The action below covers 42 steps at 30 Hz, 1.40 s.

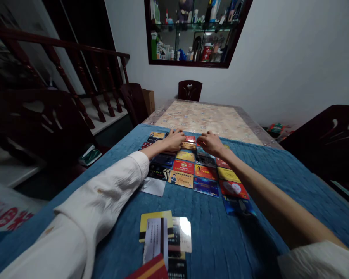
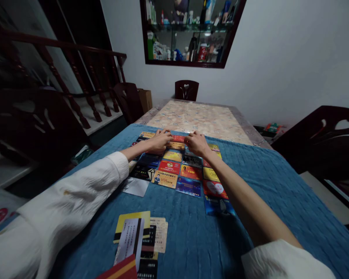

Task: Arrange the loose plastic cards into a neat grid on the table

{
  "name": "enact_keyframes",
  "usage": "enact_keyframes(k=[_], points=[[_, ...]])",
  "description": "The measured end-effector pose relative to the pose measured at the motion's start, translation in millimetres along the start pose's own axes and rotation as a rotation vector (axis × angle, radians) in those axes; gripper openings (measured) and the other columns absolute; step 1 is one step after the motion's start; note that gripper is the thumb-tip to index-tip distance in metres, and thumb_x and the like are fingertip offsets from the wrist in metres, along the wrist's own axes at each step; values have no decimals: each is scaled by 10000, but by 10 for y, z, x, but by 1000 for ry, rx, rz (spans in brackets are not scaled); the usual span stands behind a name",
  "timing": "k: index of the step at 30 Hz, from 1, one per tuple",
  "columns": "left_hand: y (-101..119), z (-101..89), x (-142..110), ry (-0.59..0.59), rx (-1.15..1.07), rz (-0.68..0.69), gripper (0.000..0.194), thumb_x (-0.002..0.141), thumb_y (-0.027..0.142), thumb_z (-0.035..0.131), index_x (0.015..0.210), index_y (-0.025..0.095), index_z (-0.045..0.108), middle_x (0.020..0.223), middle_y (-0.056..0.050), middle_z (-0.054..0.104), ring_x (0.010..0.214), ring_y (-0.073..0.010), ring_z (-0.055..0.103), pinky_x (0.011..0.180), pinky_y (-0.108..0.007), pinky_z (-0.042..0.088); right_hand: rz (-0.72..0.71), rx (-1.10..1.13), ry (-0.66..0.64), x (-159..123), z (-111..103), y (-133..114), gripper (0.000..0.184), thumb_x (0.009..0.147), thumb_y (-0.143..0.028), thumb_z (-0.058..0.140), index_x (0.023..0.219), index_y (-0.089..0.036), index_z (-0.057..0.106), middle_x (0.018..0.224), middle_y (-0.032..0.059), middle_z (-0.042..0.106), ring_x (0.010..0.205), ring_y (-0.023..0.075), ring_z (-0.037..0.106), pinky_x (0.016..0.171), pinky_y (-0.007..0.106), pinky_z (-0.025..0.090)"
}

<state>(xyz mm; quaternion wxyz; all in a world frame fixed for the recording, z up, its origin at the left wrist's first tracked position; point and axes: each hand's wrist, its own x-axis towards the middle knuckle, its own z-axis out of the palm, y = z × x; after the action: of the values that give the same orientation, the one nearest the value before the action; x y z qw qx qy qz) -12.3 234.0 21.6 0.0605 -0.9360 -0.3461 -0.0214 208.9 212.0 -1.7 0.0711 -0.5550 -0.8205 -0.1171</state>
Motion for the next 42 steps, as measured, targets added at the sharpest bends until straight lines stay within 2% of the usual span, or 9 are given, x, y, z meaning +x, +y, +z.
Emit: enact_keyframes(k=[5,13,20,27,35,42], points=[[180,-49,-310,19,-4,25,364,821,133,524,1173,151,615,1288,-160,567,1316,-327,356,998,-493,340,-40,-4,32,-230,-92,-165,278,961,-280,455,1027,-227,720,1051,128,689,1027,287,482,731,356,299],[388,-67,-832,50,-22,53,387,847,124,514,1221,180,591,1285,-141,570,1320,-326,348,1006,-487,327,-180,46,149,-673,-168,-510,246,950,-225,469,952,-218,715,952,102,691,949,261,452,756,367,284],[582,-82,-1335,47,-74,49,339,889,143,511,1215,157,600,1279,-146,583,1302,-331,376,1026,-512,328,-303,103,166,-1069,-173,-810,215,943,-232,496,933,-221,710,909,86,688,954,252,464,766,374,291],[778,-17,-1763,33,-137,114,335,912,151,510,1236,168,589,1275,-147,585,1297,-326,383,1034,-523,333,-366,198,166,-1418,-140,-1084,224,967,-237,482,930,-239,703,945,74,707,967,245,483,798,385,321],[900,38,-2042,43,-281,185,288,906,169,559,1179,218,634,1211,-96,619,1276,-292,396,1070,-497,334,-402,293,180,-1657,-212,-1317,198,963,-238,512,945,-248,709,940,60,700,983,234,491,812,373,334],[933,-75,-2207,-58,-434,227,305,847,179,649,1137,269,675,1234,-48,603,1260,-263,407,1109,-455,337,-425,343,169,-1799,-280,-1509,189,944,-216,527,987,-249,708,987,66,689,1027,243,478,841,393,330]])
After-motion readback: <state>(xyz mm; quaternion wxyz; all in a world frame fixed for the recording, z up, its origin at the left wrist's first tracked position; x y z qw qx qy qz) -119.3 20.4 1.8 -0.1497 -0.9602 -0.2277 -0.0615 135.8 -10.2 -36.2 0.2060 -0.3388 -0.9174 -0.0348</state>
